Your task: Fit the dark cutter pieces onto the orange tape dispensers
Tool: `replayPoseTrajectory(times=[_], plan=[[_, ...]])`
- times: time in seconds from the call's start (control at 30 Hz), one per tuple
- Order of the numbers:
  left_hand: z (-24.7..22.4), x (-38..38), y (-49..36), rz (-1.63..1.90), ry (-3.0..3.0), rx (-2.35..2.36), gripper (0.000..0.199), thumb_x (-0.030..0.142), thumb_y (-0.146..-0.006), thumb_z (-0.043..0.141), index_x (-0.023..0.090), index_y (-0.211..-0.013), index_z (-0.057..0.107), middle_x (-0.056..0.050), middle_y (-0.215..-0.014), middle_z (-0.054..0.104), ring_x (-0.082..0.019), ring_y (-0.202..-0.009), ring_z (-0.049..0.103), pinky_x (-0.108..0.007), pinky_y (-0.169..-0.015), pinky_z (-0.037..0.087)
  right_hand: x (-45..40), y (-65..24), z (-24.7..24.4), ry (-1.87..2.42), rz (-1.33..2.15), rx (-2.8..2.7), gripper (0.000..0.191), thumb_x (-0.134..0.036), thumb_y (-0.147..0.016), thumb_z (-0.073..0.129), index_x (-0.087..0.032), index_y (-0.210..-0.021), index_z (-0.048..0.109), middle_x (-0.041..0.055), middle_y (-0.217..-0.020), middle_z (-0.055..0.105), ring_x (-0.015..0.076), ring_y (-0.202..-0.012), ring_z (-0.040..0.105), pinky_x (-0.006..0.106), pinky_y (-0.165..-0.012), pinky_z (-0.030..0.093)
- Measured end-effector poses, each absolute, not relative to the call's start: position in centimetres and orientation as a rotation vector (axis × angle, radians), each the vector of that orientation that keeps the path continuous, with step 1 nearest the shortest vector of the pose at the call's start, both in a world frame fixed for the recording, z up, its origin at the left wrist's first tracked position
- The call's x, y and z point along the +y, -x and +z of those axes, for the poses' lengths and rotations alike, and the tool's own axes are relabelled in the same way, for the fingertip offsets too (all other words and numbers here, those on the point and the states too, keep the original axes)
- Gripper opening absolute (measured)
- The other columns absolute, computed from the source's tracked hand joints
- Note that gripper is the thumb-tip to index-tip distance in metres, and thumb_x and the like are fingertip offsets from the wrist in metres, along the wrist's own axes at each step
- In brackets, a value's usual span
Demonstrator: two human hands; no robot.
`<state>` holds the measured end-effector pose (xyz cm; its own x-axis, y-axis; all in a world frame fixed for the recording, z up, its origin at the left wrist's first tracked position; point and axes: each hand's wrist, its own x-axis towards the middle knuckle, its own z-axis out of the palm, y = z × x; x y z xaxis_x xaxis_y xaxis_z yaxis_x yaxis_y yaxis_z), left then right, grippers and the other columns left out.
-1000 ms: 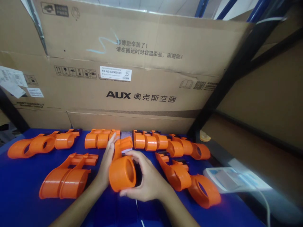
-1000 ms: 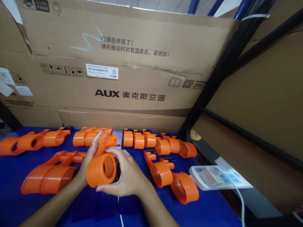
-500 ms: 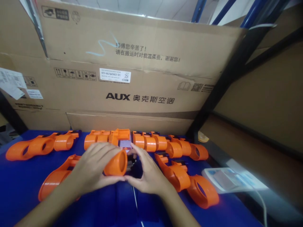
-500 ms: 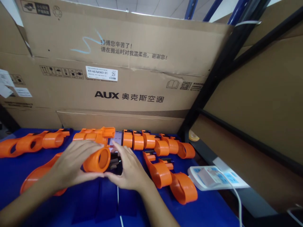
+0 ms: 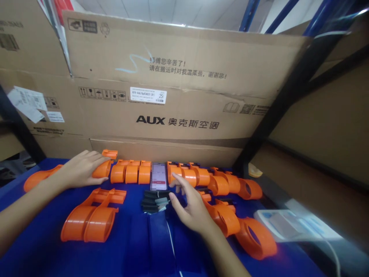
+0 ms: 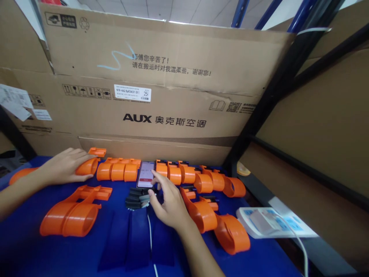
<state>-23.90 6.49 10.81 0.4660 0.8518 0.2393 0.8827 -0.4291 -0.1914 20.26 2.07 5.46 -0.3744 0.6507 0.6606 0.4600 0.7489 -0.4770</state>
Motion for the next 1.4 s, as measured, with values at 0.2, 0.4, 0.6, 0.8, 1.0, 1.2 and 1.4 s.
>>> replayPoseTrajectory(times=[0.2,0.4,0.6,0.8,1.0,1.2,1.4], plan=[[7.8,7.6,24.3,-0.2,2.566,-1.594,0.077,0.074,-0.083,0.06,0.024,-0.142,0.063,-0.016,-0.125,0.072,-0.036,-0.11,0.066,-0.042,-0.097,0.042,2.1,-20.3,5.5,0.829,0.27,-2.056,0.057,-0.021,-0.099,0.058,-0.027,-0.154,0.041,0.0075,-0.114,0.071,0.0222,-0.091,0.069,0.04,-0.089,0.059],[8.3,7.4,25.7,-0.132,2.624,-1.661,0.084,0.073,-0.086,0.058,0.024,-0.154,0.05,-0.013,-0.151,0.059,-0.037,-0.135,0.052,-0.043,-0.111,0.033,2.1,-20.5,5.7,0.821,0.271,-2.054,0.054,-0.022,-0.099,0.058,-0.026,-0.152,0.045,0.0074,-0.11,0.072,0.0215,-0.089,0.07,0.037,-0.083,0.061],[8.3,5.5,29.8,-0.123,2.472,-1.633,0.069,0.059,-0.094,0.057,0.021,-0.151,0.051,-0.014,-0.142,0.065,-0.04,-0.129,0.058,-0.052,-0.106,0.039,2.0,-20.5,5.9,0.819,0.264,-2.02,0.054,-0.02,-0.099,0.057,-0.025,-0.152,0.045,0.0081,-0.108,0.072,0.0217,-0.085,0.069,0.038,-0.085,0.061],[7.0,4.4,28.8,-0.142,2.387,-1.462,0.061,0.031,-0.088,0.063,0.014,-0.146,0.052,-0.019,-0.131,0.069,-0.038,-0.115,0.065,-0.047,-0.096,0.046,2.0,-20.5,6.1,0.826,0.303,-2.02,0.038,-0.022,-0.1,0.056,-0.024,-0.137,0.058,0.0084,-0.106,0.073,0.0222,-0.084,0.07,0.038,-0.082,0.06],[11.1,4.7,27.5,-0.109,2.289,-1.449,0.058,0.034,-0.089,0.058,0.016,-0.144,0.053,-0.01,-0.111,0.07,-0.032,-0.101,0.064,-0.042,-0.09,0.048,1.9,-20.3,6.6,0.8,0.315,-2.074,0.017,-0.022,-0.103,0.053,-0.023,-0.106,0.069,0.0085,-0.099,0.073,0.0238,-0.092,0.07,0.037,-0.082,0.057],[16.1,2.8,23.6,-0.322,2.154,-1.384,0.061,0.039,-0.098,0.049,0.021,-0.155,0.036,-0.009,-0.138,0.055,-0.036,-0.13,0.05,-0.055,-0.108,0.042,1.9,-20.2,6.6,0.778,0.344,-2.098,0.018,-0.023,-0.103,0.052,-0.023,-0.103,0.07,0.0084,-0.096,0.072,0.0236,-0.09,0.069,0.036,-0.08,0.057],[12.8,-1.3,12.4,-0.541,2.524,-1.061,0.085,0.02,-0.081,0.071,0.032,-0.158,0.039,-0.014,-0.138,0.06,-0.038,-0.128,0.052,-0.057,-0.108,0.043,1.8,-19.7,5.7,0.846,0.538,-1.97,0.03,-0.029,-0.104,0.053,-0.023,-0.132,0.061,0.0064,-0.1,0.072,0.0196,-0.083,0.068,0.034,-0.078,0.057]])
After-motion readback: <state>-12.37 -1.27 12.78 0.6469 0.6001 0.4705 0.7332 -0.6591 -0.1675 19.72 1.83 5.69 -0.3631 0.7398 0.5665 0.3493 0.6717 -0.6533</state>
